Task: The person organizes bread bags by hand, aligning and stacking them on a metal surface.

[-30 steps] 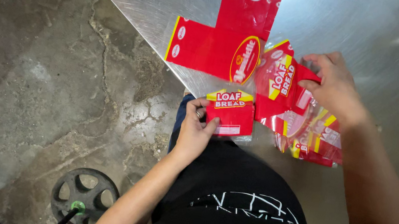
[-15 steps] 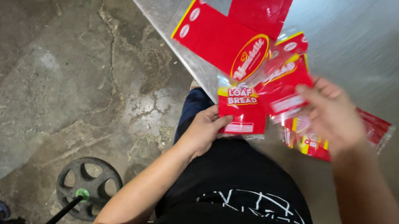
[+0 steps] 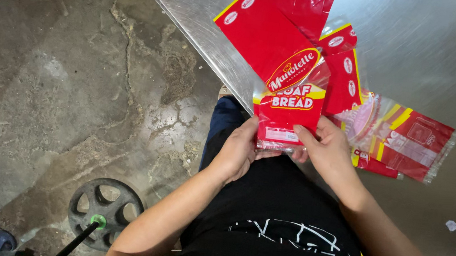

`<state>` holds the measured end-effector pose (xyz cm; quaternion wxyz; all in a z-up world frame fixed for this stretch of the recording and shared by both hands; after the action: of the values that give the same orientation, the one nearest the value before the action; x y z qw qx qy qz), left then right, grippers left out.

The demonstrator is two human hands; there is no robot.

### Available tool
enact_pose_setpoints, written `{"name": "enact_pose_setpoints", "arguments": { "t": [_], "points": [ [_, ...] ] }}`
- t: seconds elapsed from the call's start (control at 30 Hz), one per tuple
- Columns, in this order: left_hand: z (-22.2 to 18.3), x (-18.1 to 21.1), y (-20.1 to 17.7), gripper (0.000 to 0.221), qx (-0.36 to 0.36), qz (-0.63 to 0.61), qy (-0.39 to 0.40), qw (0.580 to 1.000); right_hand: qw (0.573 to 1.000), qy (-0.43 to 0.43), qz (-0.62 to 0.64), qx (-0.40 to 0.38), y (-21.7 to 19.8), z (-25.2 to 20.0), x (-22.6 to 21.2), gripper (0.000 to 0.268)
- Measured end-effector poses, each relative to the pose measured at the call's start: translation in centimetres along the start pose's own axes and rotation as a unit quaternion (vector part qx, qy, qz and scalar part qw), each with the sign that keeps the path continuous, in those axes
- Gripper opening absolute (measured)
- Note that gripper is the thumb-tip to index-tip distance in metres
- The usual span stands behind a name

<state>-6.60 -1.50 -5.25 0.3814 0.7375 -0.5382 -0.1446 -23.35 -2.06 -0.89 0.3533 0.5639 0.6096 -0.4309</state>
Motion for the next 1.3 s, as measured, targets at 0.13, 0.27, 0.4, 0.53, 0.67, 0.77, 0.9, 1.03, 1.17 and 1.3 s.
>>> {"name": "enact_pose_setpoints", "arguments": {
  "t": [0.13, 0.27, 0.4, 0.53, 0.67, 0.77, 0.9, 1.03, 1.17, 1.3],
  "points": [
    [-0.1, 0.6, -0.4, 0.039, 0.014, 0.055, 0.057, 0.997, 0.997, 0.045, -0.037, -0.041, 0.8, 0.4, 0.1, 0.025],
    [0.3, 0.6, -1.4, 0.030, 0.018, 0.162, 0.151, 0.975, 0.993, -0.044, -0.103, -0.021, -0.7, 3.8, -2.2, 0.032],
    [0.6, -0.2, -2.4, 0.026, 0.016, 0.212, 0.171, 0.962, 0.970, -0.234, -0.061, 0.018, -0.9, 10.9, -7.1, 0.039],
    [0.5, -0.1, -2.7, 0.028, 0.022, 0.211, 0.163, 0.964, 0.956, -0.122, -0.262, -0.037, 0.2, 17.3, -6.0, 0.035],
    [0.2, 0.5, -1.9, 0.026, 0.003, 0.201, 0.144, 0.969, 0.990, -0.130, -0.024, 0.049, -0.2, 21.1, -4.8, 0.032],
    [-0.3, 1.3, -0.9, 0.028, -0.003, 0.191, 0.127, 0.973, 0.926, -0.223, -0.282, 0.116, -3.1, 19.2, -8.5, 0.032],
    [-0.6, 2.2, 0.5, 0.026, 0.043, 0.211, 0.104, 0.971, 0.836, -0.365, -0.387, 0.139, -3.8, 11.1, -14.4, 0.039],
    [-0.9, 4.1, 3.4, 0.027, 0.019, 0.131, 0.126, 0.983, 0.883, -0.314, -0.348, 0.025, -1.9, 1.9, -15.0, 0.015],
    [-0.9, 4.4, 6.1, 0.028, -0.021, 0.039, 0.080, 0.996, 0.838, -0.388, -0.383, -0.009, 0.4, -3.2, -16.5, 0.037],
    [-1.3, 3.7, 7.2, 0.030, -0.043, 0.040, 0.054, 0.997, 0.823, -0.392, -0.410, 0.024, 0.2, -3.9, -15.5, 0.033]
  ]
}}
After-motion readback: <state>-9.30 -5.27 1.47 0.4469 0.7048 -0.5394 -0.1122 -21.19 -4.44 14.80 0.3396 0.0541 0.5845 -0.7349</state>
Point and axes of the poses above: each hand's wrist, its own z-axis towards the middle knuckle, its own y-axis out of the palm, x = y × z, the point moved 8 cm from there along z, towards the middle knuckle, and after that the axes turned 15 degrees about -y, right-handed, at the moved point
